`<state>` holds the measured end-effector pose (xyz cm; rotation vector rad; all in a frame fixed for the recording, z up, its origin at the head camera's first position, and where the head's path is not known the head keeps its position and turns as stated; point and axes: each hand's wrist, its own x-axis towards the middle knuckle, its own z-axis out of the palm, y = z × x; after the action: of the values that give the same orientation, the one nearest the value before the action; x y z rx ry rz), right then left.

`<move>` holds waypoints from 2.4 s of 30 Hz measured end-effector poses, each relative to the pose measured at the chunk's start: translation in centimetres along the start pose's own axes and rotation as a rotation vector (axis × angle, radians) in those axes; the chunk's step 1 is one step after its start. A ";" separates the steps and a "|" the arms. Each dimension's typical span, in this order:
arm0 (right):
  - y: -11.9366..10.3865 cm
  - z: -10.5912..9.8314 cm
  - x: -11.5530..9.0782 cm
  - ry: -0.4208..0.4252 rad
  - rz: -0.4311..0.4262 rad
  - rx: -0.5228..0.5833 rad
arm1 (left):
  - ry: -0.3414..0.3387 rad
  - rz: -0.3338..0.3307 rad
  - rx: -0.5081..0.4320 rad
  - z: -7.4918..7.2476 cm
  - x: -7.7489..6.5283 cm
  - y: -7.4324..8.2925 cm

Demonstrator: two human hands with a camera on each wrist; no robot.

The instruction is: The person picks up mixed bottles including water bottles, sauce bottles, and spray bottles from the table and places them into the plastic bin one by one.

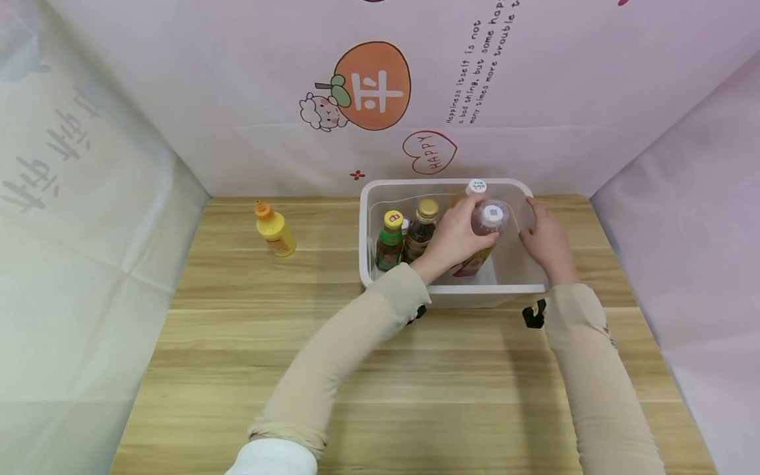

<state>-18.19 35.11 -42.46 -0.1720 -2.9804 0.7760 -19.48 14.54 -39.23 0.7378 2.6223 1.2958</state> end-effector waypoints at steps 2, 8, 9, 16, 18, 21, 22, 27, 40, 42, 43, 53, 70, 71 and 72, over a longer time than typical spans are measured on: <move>0.0 0.0 0.0 -0.001 -0.001 0.001 | -0.003 -0.016 -0.006 0.3 0.1 0.0; 0.0 0.0 0.0 0.000 -0.004 0.010 | -0.002 -0.080 -0.017 1.0 0.4 0.1; 0.0 0.0 0.0 0.000 -0.004 0.012 | -0.001 -0.086 -0.016 1.2 0.5 0.1; -0.1 -0.1 -0.1 0.006 -0.001 0.016 | 0.014 -0.086 -0.024 2.2 0.9 0.0; -0.2 -0.1 -0.1 0.007 -0.001 0.015 | 0.024 -0.072 -0.028 2.5 1.0 -0.2; -0.2 -0.1 -0.1 0.009 -0.003 0.013 | 0.035 -0.052 -0.039 3.0 1.0 -0.4; -0.2 -0.1 -0.1 0.010 -0.003 0.013 | 0.036 -0.051 -0.040 3.1 1.0 -0.5; -0.1 0.0 0.1 0.010 0.004 0.015 | 0.036 -0.092 -0.042 3.6 0.9 -0.5; -0.1 0.0 0.2 0.115 0.071 0.075 | 0.016 -0.083 0.009 4.7 0.9 -0.7; -0.1 0.0 0.1 0.126 0.081 0.078 | 0.012 -0.079 0.015 4.8 1.0 -0.6; -0.1 0.0 0.1 0.125 0.086 0.080 | 0.010 -0.078 0.015 4.9 1.1 -0.6; -0.1 0.0 0.0 0.118 0.104 0.061 | -0.008 -0.073 0.017 5.6 1.5 -0.8; -0.1 0.2 0.1 0.108 0.111 0.016 | -0.039 -0.030 0.055 5.5 1.1 -1.3; -0.1 0.2 0.1 0.111 0.110 0.015 | -0.038 -0.031 0.055 5.5 1.1 -1.3; -0.2 0.2 0.0 0.113 0.109 0.017 | -0.036 -0.034 0.053 5.4 1.1 -1.3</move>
<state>-18.26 34.89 -42.52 -0.3673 -2.8775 0.7745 -19.19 18.31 -43.48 0.7145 2.6380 1.1975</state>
